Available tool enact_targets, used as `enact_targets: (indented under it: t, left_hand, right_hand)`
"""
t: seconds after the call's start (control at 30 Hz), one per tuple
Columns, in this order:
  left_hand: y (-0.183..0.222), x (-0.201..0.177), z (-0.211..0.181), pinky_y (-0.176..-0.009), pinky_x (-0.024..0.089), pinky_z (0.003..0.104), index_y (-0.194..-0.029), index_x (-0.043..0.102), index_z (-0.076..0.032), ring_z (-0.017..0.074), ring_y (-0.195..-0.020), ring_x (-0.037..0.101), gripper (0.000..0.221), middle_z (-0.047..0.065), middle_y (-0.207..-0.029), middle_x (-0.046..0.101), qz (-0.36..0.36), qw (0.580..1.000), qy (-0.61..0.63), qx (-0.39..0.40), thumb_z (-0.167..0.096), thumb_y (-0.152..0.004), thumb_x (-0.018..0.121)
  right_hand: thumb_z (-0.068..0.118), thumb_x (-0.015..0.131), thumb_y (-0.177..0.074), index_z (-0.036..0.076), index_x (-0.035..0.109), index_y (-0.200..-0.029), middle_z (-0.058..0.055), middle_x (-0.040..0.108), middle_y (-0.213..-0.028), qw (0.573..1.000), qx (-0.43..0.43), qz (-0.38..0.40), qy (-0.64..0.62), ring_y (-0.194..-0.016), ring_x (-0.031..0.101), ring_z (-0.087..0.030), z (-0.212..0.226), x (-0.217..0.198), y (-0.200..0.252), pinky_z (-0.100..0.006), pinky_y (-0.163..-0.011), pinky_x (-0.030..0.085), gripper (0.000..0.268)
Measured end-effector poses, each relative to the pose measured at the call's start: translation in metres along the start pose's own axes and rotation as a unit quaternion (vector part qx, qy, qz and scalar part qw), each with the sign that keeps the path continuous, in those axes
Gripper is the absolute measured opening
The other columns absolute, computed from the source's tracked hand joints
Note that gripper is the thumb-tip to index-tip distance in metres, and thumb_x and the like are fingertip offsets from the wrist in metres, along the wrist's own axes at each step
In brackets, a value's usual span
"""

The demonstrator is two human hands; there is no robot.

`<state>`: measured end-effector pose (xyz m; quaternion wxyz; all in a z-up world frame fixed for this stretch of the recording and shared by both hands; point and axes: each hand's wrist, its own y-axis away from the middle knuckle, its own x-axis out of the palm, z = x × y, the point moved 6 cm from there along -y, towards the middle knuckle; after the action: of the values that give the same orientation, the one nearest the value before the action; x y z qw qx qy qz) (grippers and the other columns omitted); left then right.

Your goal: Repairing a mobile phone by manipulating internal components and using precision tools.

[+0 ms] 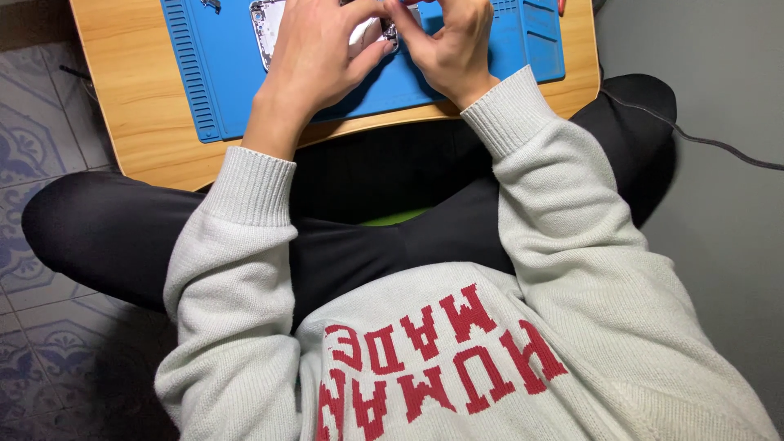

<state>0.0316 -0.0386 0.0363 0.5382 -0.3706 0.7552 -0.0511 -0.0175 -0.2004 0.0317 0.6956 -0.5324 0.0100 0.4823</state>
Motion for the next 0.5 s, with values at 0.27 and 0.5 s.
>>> enact_targets:
  t: [0.27, 0.5]
  left_hand:
    - [0.001, 0.004, 0.004, -0.079, 0.043, 0.046, -0.114, 0.073, -0.012, 0.0342, -0.100, 0.058, 0.024, 0.011, -0.109, 0.066, -0.006, 0.999, -0.033, -0.002, -0.023, -0.099, 0.087]
    - [0.002, 0.010, 0.006, -0.084, 0.044, 0.047, -0.116, 0.074, -0.013, 0.0354, -0.103, 0.058, 0.029, 0.014, -0.112, 0.065, 0.010, 0.998, -0.066, -0.014, -0.031, -0.100, 0.091]
  right_hand:
    - [0.018, 0.071, -0.107, 0.012, 0.068, -0.107, -0.002, 0.069, -0.086, 0.994, -0.064, 0.023, 0.088, -0.068, 0.059, -0.024, 0.020, -0.005, -0.005, -0.038, -0.060, 0.042, 0.006]
    - [0.019, 0.083, -0.099, 0.010, 0.060, -0.087, -0.003, 0.065, -0.073, 0.996, 0.031, -0.033, 0.075, -0.054, 0.058, -0.023, -0.017, -0.021, 0.004, -0.041, -0.053, 0.041, 0.028]
